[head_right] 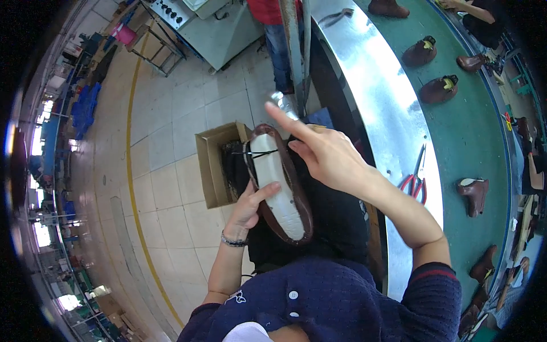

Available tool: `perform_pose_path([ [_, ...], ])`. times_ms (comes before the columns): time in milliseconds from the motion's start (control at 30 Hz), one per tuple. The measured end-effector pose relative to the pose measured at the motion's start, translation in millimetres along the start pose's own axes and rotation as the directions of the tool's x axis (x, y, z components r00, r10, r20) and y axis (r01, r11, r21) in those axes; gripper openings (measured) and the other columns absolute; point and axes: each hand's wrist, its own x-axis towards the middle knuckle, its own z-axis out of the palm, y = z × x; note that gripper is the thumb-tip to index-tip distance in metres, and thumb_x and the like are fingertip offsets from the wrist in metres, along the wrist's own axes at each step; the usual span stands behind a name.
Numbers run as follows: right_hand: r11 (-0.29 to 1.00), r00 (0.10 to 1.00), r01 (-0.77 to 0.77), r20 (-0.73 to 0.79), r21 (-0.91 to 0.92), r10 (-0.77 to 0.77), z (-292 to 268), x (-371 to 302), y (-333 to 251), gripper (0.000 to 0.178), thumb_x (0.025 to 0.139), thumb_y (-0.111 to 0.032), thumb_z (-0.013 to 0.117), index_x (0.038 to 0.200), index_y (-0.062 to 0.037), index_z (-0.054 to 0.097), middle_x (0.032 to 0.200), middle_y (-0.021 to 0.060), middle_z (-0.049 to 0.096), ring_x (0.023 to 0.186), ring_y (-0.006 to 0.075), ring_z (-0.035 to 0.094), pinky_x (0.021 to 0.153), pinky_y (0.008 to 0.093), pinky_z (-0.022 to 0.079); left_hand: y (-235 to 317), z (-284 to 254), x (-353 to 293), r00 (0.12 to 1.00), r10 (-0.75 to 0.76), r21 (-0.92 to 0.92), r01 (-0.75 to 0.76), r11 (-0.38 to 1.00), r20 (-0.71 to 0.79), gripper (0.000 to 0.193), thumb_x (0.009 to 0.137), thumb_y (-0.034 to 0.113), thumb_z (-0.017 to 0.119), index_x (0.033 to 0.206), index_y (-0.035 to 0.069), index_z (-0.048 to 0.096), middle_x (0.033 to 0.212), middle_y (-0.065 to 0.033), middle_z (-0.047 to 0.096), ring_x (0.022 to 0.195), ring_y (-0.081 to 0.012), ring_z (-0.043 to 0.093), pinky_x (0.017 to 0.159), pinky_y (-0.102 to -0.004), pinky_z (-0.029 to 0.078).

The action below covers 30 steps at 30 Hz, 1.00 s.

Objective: Assembling and trimming shoe components on a last using pliers and scissors at a factory workstation.

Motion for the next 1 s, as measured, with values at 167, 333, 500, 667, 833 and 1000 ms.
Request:
perform_pose_path([
  [167, 0.985, 0.995, -0.065, -0.061, 0.158, 0.075, 19.2, -54.0, 2.1, 0.078, 0.074, -0.037, 0.080, 0.138, -0.0062, 0.046, 0.100, 0.0246, 0.066, 0.088, 0.0354, 0.067, 0.075, 0.0405, 0.050, -25.0, -3.6, -7.8, 0.949, 0.240, 0.223, -0.284, 0.933, 0.203, 0.105, 0.076, 0.009, 0.080, 0.153, 0.011, 0.007, 0.149, -0.0109, 0.032, 0.135, -0.0210, 0.036, 0.111, -0.0371, 0.030],
  [333, 0.944, 0.971, -0.220, -0.038, 0.245, 0.236, 56.0, -97.7, -2.5, 0.077, 0.074, -0.032, 0.081, 0.140, -0.0143, 0.047, 0.110, 0.0236, 0.064, 0.079, 0.0335, 0.067, 0.077, 0.0391, 0.053, -36.1, -27.4, 3.2, 0.856, 0.262, 0.244, -0.398, 0.884, 0.447, 0.139, 0.056, 0.010, 0.092, 0.153, 0.017, -0.008, 0.158, -0.0133, 0.012, 0.144, -0.0248, 0.022, 0.117, -0.0403, 0.018],
  [500, 0.964, 0.965, -0.224, 0.168, 0.140, 0.199, 73.6, -130.7, 12.7, 0.087, 0.075, -0.036, 0.080, 0.147, -0.0177, 0.035, 0.120, 0.0264, 0.059, 0.082, 0.0326, 0.069, 0.088, 0.0408, 0.052, -27.8, -10.2, 15.2, 0.906, 0.341, -0.106, -0.325, 0.940, 0.251, 0.109, 0.070, 0.062, 0.074, 0.150, 0.012, 0.021, 0.142, -0.0134, 0.041, 0.131, -0.0243, 0.041, 0.110, -0.0367, 0.030],
  [667, 0.693, 0.806, -0.591, 0.268, 0.412, 0.528, 44.4, -133.3, -5.8, 0.065, 0.094, -0.038, 0.058, 0.144, -0.0035, 0.036, 0.100, 0.0151, 0.066, 0.081, 0.0248, 0.065, 0.080, 0.0334, 0.051, -33.2, 17.2, 17.9, 0.954, 0.300, -0.025, -0.300, 0.954, -0.003, 0.052, 0.085, 0.047, 0.069, 0.114, 0.009, 0.050, 0.102, 0.0002, 0.053, 0.093, -0.0085, 0.050, 0.086, -0.0248, 0.043],
  [833, 0.314, 0.748, -0.640, 0.475, 0.702, 0.463, 26.5, -132.2, 17.1, 0.027, 0.096, -0.022, 0.055, 0.116, -0.0043, 0.059, 0.086, 0.0025, 0.062, 0.083, 0.0101, 0.062, 0.073, 0.0253, 0.048, -32.7, 12.8, 19.1, 0.952, 0.307, -0.027, -0.307, 0.951, 0.008, 0.049, 0.086, 0.044, 0.069, 0.114, 0.008, 0.051, 0.102, -0.0009, 0.054, 0.091, -0.0086, 0.051, 0.083, -0.0246, 0.044],
  [1000, 0.230, 0.686, -0.724, 0.648, 0.650, 0.330, 22.2, -115.4, 10.8, 0.030, 0.081, -0.002, 0.071, 0.107, -0.0037, 0.056, 0.085, 0.0038, 0.062, 0.081, 0.0118, 0.064, 0.070, 0.0252, 0.052, -34.7, 14.0, 17.7, 0.949, 0.316, -0.031, -0.315, 0.949, 0.023, 0.052, 0.086, 0.046, 0.068, 0.115, 0.007, 0.050, 0.104, -0.0019, 0.054, 0.091, -0.0088, 0.052, 0.083, -0.0254, 0.045],
])
